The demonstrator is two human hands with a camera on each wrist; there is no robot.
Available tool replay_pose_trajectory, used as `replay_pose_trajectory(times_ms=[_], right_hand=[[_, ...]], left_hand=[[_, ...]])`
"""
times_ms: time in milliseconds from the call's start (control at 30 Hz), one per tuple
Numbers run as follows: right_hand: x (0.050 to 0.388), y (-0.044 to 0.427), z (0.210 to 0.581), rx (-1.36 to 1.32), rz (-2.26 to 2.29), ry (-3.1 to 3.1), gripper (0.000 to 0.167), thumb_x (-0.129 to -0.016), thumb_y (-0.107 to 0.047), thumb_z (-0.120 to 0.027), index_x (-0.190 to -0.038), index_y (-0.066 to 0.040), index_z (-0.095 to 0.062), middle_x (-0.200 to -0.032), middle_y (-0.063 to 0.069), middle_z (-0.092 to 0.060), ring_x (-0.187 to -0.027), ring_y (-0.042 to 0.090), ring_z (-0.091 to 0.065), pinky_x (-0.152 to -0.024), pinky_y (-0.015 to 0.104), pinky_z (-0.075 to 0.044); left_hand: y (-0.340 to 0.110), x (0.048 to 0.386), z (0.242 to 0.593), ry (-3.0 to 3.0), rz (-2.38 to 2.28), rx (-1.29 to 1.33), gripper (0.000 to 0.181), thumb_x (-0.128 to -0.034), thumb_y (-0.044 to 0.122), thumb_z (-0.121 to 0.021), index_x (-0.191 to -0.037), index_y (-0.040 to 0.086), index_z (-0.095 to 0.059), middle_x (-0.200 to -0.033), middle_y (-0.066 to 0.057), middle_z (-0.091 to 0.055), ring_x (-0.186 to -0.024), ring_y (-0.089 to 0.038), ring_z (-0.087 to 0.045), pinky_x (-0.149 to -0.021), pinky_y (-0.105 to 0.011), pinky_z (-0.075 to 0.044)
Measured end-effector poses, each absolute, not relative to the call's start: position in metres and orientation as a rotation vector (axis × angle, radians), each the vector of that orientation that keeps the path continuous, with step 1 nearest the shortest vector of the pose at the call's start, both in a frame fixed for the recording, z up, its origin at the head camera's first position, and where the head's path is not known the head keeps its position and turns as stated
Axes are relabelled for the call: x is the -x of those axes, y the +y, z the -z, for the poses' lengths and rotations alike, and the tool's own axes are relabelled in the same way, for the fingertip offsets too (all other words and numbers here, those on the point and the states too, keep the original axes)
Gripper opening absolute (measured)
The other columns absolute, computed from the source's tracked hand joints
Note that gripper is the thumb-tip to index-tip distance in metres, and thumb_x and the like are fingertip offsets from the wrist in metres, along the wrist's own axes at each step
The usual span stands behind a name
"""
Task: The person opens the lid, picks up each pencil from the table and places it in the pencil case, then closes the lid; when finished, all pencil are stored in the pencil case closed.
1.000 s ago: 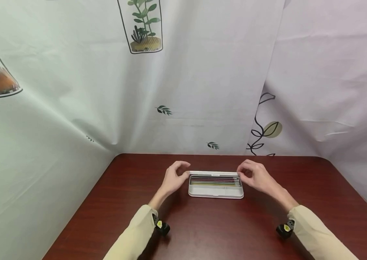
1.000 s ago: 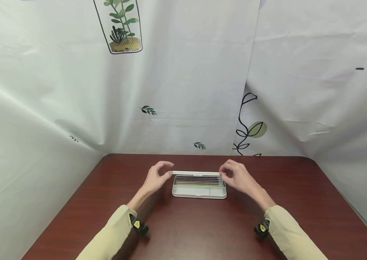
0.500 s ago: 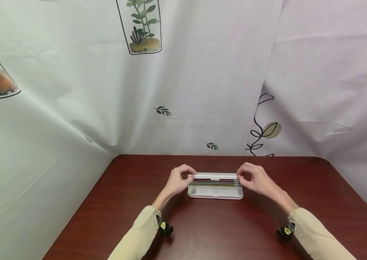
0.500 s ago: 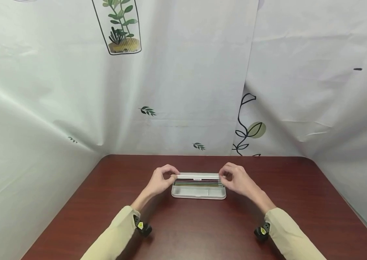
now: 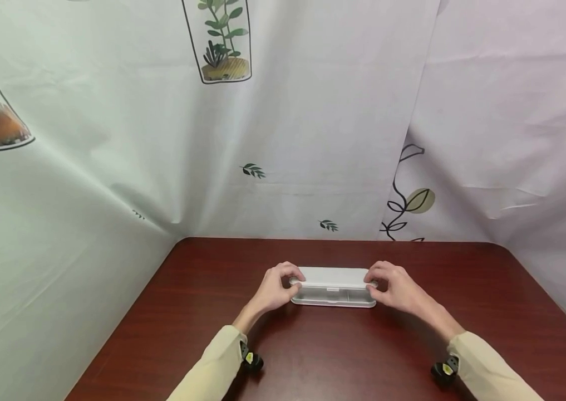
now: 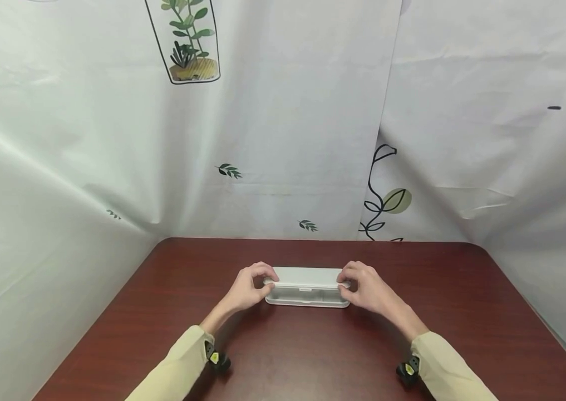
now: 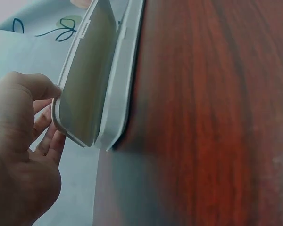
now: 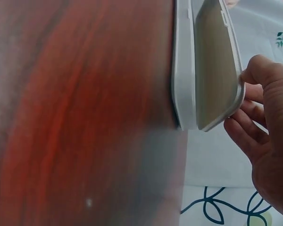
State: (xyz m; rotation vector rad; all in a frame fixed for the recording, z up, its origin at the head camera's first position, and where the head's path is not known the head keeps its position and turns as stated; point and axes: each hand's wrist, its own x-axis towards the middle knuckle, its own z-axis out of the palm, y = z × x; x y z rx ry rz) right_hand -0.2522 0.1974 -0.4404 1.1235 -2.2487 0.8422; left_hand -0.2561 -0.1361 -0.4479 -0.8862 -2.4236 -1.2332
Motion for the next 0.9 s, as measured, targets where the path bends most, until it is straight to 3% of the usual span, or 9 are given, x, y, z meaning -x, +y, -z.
replay_pose_trajectory(times_ms=[267,500,900], right_hand=[[0.250,0.199,0.449,-1.133,-0.748,-2.285,0.022,-0.072,0.000,-0.081,-0.084,-0.015,-0.071,-0.090,-0.006,-0.061,-0.082,0.011,-0.055,-0.068,0.027,-0.048],[0.245,0.198,0.456,-1.131,-0.701,-2.320,0.021,-0.072,-0.002,-0.083,-0.085,-0.015,-0.072,-0.092,-0.006,-0.060,-0.083,0.011,-0.054,-0.068,0.030,-0.049],[0.245,0.197,0.457,-1.137,-0.689,-2.340,0.021,-0.072,-0.001,-0.084,-0.085,-0.014,-0.073,-0.091,-0.005,-0.059,-0.082,0.011,-0.054,-0.067,0.029,-0.049]], left_hand=[[-0.134,0.251,0.458,-2.418,1.143,0.932,0.018,-0.0749,-0.003,-0.075,-0.086,0.011,-0.075,-0.098,0.001,-0.066,-0.101,-0.020,-0.060,-0.087,-0.035,-0.047],[-0.135,0.250,0.468,-2.393,1.068,0.979,0.018,-0.0723,-0.002,-0.075,-0.085,0.011,-0.074,-0.097,0.001,-0.065,-0.098,-0.021,-0.059,-0.085,-0.035,-0.047],[-0.134,0.247,0.467,-2.452,1.032,0.946,0.017,-0.0763,-0.003,-0.074,-0.086,0.011,-0.076,-0.098,0.000,-0.065,-0.099,-0.022,-0.058,-0.087,-0.038,-0.046]])
